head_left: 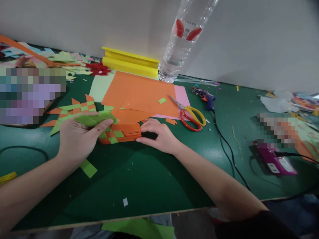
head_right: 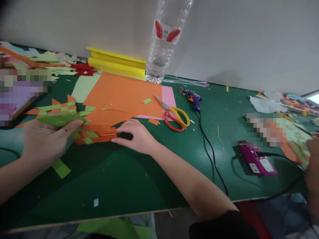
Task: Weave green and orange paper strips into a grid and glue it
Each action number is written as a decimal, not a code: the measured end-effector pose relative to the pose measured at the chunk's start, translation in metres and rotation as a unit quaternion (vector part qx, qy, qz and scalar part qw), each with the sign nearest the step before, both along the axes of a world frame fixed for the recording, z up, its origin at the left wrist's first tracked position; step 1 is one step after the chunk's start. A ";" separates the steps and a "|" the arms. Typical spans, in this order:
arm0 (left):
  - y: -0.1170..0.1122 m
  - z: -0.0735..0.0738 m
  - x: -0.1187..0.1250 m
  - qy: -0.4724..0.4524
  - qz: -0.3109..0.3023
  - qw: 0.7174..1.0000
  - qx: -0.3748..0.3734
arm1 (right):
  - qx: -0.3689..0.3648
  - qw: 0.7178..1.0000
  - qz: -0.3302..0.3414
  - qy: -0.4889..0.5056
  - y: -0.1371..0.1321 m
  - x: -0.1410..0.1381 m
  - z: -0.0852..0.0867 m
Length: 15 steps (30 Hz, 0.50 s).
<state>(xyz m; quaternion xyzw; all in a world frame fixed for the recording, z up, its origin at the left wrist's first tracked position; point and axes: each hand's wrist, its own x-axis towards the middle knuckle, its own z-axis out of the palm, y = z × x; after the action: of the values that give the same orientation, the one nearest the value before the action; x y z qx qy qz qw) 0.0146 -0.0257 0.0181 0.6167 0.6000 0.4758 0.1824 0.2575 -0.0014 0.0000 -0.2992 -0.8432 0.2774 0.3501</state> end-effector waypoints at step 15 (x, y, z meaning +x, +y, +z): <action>-0.001 -0.002 0.000 0.030 0.008 0.999 0.005 | -0.085 0.996 -0.011 0.017 0.002 0.000 -0.001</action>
<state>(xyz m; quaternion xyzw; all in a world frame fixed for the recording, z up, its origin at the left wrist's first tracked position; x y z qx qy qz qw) 0.0143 -0.0263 0.0161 0.6267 0.6080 0.4614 0.1570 0.2574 0.0010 -0.0014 -0.3321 -0.8073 0.3492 0.3405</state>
